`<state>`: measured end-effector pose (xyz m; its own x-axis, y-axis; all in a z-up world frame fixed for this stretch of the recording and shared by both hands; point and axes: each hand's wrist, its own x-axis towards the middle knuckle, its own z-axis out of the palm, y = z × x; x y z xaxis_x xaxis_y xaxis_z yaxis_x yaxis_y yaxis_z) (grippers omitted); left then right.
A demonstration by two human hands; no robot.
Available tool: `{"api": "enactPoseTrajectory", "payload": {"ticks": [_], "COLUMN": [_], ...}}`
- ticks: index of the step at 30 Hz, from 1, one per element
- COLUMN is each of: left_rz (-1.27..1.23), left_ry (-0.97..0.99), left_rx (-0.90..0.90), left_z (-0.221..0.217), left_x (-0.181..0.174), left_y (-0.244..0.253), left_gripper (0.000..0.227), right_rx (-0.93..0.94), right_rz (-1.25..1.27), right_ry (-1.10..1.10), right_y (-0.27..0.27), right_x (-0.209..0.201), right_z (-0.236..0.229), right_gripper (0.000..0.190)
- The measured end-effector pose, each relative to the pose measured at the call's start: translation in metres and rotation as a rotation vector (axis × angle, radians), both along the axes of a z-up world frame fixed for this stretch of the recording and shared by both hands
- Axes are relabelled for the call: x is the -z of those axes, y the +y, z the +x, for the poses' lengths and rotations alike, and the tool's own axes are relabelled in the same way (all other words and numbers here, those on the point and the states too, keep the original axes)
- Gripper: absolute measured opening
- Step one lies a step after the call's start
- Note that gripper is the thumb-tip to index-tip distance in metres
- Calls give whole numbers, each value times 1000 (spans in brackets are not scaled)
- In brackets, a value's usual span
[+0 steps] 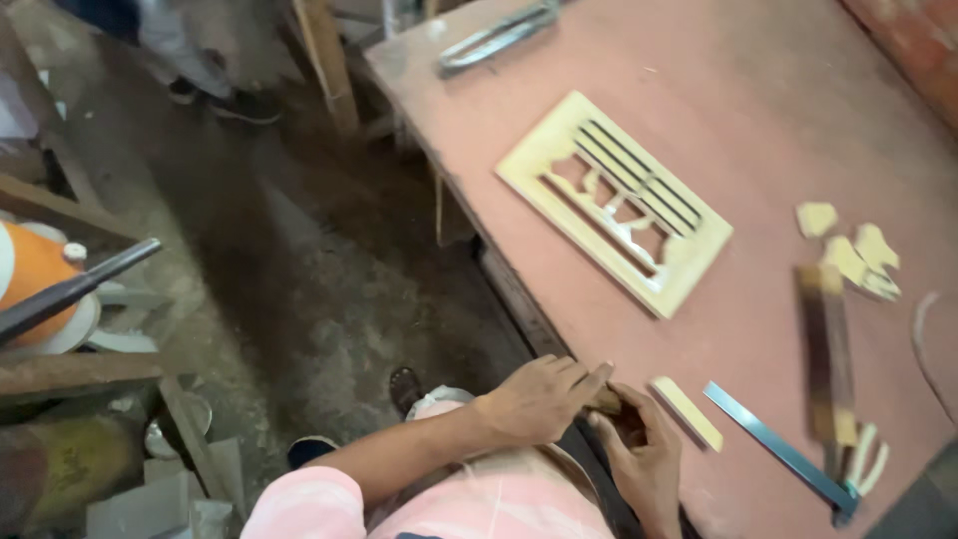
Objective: The person assembles small wooden pieces into a frame-like structure using a hammer, chisel, and pliers. They repeatedly position and strike the pieces, then fit them into a larger wooden template on the workbench.
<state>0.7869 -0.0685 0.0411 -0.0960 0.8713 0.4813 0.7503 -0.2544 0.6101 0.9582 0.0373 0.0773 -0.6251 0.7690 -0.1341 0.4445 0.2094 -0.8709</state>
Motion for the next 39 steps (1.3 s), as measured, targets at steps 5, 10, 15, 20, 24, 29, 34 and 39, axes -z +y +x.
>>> {"api": "enactPoseTrajectory", "payload": {"ticks": [5, 10, 15, 20, 24, 29, 34, 39], "left_rz": [-3, -21, 138, 241, 210, 202, 123, 280], "left_ry": [3, 34, 131, 218, 312, 302, 298, 266], "left_rx": [97, 86, 44, -137, -114, -150, -89, -70], "left_z": [82, 114, 110, 96, 102, 97, 93, 92], "left_x": [-4, -11, 1, 25, 40, 38, 40, 48], "left_y": [52, 78, 88, 71, 65, 69, 72, 78], "left_gripper": [31, 27, 30, 30, 27, 31, 23, 23], "right_rx": [55, 13, -12, -27, -1, 13, 11, 85], "right_rz": [232, 495, 503, 679, 622, 741, 759, 744], "right_ry": [51, -7, -166, -111, -160, -115, -87, -114], "right_y": [27, 48, 66, 69, 57, 55, 55, 50], "right_x": [-4, -7, 17, 42, 42, 47, 58, 68], "right_z": [92, 129, 126, 116, 133, 118, 123, 125], "right_gripper": [37, 36, 32, 29, 32, 33, 34, 33]}}
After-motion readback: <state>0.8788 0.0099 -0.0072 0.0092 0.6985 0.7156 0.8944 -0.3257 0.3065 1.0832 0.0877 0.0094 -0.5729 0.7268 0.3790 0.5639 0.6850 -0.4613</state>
